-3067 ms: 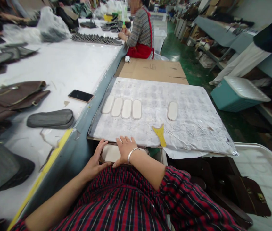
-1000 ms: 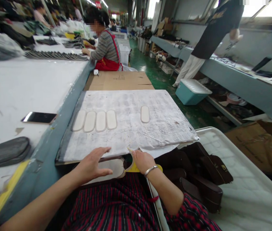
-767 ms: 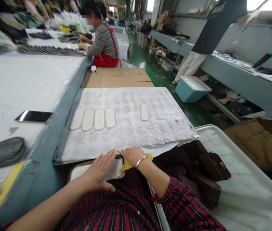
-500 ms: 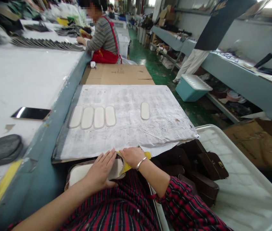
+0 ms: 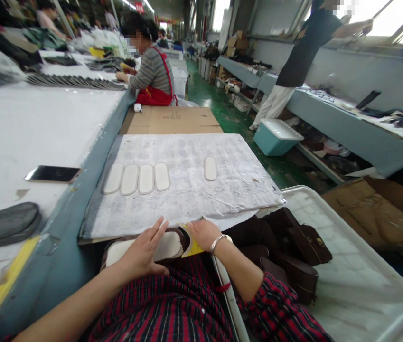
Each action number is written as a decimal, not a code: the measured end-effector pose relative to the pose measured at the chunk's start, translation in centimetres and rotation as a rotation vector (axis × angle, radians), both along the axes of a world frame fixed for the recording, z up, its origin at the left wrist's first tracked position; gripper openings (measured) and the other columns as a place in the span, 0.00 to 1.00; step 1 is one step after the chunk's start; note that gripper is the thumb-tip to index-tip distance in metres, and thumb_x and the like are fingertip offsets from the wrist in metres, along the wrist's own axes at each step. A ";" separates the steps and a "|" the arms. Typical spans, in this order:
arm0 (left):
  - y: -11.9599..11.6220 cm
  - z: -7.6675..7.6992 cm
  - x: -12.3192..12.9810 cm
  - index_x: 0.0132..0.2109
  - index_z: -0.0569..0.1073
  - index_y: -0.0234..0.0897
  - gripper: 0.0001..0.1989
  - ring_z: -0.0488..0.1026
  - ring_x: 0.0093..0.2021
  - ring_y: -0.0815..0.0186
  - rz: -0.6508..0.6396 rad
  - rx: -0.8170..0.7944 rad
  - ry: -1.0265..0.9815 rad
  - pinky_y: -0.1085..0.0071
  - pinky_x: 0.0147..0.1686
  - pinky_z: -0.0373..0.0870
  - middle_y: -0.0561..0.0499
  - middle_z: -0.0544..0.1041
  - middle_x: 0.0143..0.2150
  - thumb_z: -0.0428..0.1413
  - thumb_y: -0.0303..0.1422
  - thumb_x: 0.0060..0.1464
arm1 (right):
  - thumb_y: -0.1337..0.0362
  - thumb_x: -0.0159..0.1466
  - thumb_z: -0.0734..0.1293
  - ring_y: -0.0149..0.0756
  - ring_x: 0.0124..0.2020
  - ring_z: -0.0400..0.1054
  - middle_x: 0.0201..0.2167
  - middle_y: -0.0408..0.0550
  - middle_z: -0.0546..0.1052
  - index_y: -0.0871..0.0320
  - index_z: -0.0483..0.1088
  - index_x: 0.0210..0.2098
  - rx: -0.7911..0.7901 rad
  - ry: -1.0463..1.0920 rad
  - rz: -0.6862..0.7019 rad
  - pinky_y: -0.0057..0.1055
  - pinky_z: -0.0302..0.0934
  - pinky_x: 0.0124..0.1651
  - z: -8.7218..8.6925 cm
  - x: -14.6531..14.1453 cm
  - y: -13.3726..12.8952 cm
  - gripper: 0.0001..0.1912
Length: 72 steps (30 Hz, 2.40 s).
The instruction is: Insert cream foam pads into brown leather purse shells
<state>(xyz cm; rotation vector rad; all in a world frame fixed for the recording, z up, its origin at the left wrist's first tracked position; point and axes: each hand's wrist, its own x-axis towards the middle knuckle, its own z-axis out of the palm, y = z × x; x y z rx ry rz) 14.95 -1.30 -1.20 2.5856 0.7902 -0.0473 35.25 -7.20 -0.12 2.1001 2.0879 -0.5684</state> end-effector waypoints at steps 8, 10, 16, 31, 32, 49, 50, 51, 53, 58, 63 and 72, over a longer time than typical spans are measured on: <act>-0.8 0.3 1.8 0.64 0.41 0.38 0.64 0.51 0.59 0.46 0.013 0.021 0.041 0.51 0.55 0.44 0.35 0.56 0.60 0.60 0.57 0.21 | 0.56 0.67 0.43 0.36 0.33 0.70 0.30 0.52 0.75 0.59 0.68 0.35 0.117 -0.033 -0.212 0.29 0.58 0.35 -1.7 -3.4 -2.0 0.26; -0.9 0.2 2.0 0.64 0.41 0.36 0.64 0.55 0.57 0.47 0.032 0.052 0.018 0.52 0.55 0.46 0.36 0.59 0.57 0.60 0.56 0.22 | 0.55 0.67 0.43 0.37 0.33 0.70 0.30 0.53 0.75 0.59 0.68 0.36 0.112 -0.031 -0.230 0.30 0.59 0.35 -1.7 -3.5 -1.6 0.27; -0.4 -0.4 1.8 0.64 0.39 0.37 0.61 0.60 0.53 0.51 0.033 0.043 -0.033 0.58 0.53 0.51 0.40 0.63 0.53 0.62 0.51 0.27 | 0.54 0.67 0.41 0.37 0.31 0.70 0.28 0.50 0.75 0.57 0.68 0.35 0.098 -0.068 -0.303 0.32 0.60 0.34 -2.1 -3.4 -1.1 0.28; 2.5 1.7 -2.7 0.64 0.39 0.40 0.46 0.61 0.57 0.57 0.130 -0.227 -0.208 0.62 0.54 0.56 0.42 0.63 0.58 0.57 0.41 0.44 | 0.52 0.67 0.44 0.39 0.33 0.69 0.33 0.53 0.73 0.59 0.65 0.38 0.265 -0.200 -0.502 0.31 0.57 0.32 -0.4 -1.8 -1.3 0.25; 3.1 1.6 -4.5 0.63 0.42 0.40 0.42 0.58 0.59 0.58 0.239 -0.214 -0.278 0.62 0.56 0.53 0.43 0.61 0.59 0.55 0.42 0.47 | 0.52 0.67 0.43 0.39 0.34 0.69 0.33 0.52 0.73 0.59 0.65 0.38 0.275 -0.203 -0.501 0.31 0.57 0.32 0.2 -1.2 -1.0 0.25; 0.6 -4.2 -9.7 0.59 0.57 0.37 0.40 0.73 0.43 0.60 1.111 -1.190 -1.155 0.64 0.40 0.68 0.45 0.74 0.46 0.27 0.59 0.50 | 0.47 0.64 0.47 0.38 0.36 0.68 0.32 0.51 0.75 0.57 0.73 0.33 0.049 0.001 0.713 0.32 0.53 0.37 -1.9 -15.6 15.8 0.29; 0.6 -3.9 -9.6 0.59 0.56 0.38 0.40 0.73 0.41 0.60 1.137 -1.199 -1.178 0.64 0.39 0.68 0.45 0.75 0.45 0.28 0.59 0.50 | 0.48 0.65 0.47 0.38 0.35 0.68 0.31 0.50 0.75 0.57 0.73 0.32 0.064 0.022 0.761 0.32 0.52 0.37 -1.9 -15.9 16.0 0.29; 0.7 -3.6 -9.5 0.59 0.57 0.38 0.39 0.74 0.39 0.60 1.169 -1.206 -1.185 0.65 0.37 0.69 0.45 0.75 0.44 0.28 0.59 0.50 | 0.49 0.65 0.47 0.37 0.35 0.68 0.30 0.50 0.75 0.57 0.73 0.32 0.083 0.047 0.807 0.32 0.52 0.37 -2.0 -16.1 16.1 0.29; 0.7 -3.3 -9.1 0.55 0.63 0.36 0.38 0.74 0.37 0.60 1.236 -1.229 -1.151 0.67 0.34 0.69 0.45 0.77 0.40 0.31 0.58 0.51 | 0.50 0.66 0.47 0.36 0.33 0.67 0.29 0.48 0.74 0.57 0.73 0.31 0.122 0.096 0.880 0.32 0.51 0.36 -2.1 -16.5 16.2 0.29; 0.0 -4.0 -8.7 0.49 0.69 0.33 0.31 0.74 0.38 0.59 1.428 -1.178 -1.070 0.68 0.33 0.69 0.45 0.77 0.38 0.38 0.52 0.54 | 0.53 0.66 0.48 0.35 0.31 0.67 0.28 0.47 0.75 0.57 0.73 0.31 0.169 0.169 1.016 0.32 0.49 0.35 -2.0 -17.3 16.3 0.27; -1.1 -5.1 -9.6 0.47 0.70 0.35 0.24 0.69 0.49 0.58 1.377 -0.763 -0.816 0.65 0.47 0.65 0.48 0.75 0.45 0.39 0.46 0.56 | 0.55 0.66 0.49 0.34 0.30 0.67 0.28 0.47 0.75 0.58 0.72 0.30 0.183 0.219 1.124 0.32 0.49 0.34 -2.1 -17.2 16.4 0.25; -1.2 -4.5 -10.1 0.59 0.58 0.40 0.24 0.53 0.61 0.62 1.133 -0.809 -0.851 0.68 0.59 0.49 0.53 0.59 0.61 0.43 0.41 0.57 | 0.55 0.66 0.47 0.36 0.31 0.68 0.29 0.50 0.76 0.58 0.72 0.32 0.091 0.185 0.994 0.32 0.52 0.34 -2.2 -16.0 14.0 0.26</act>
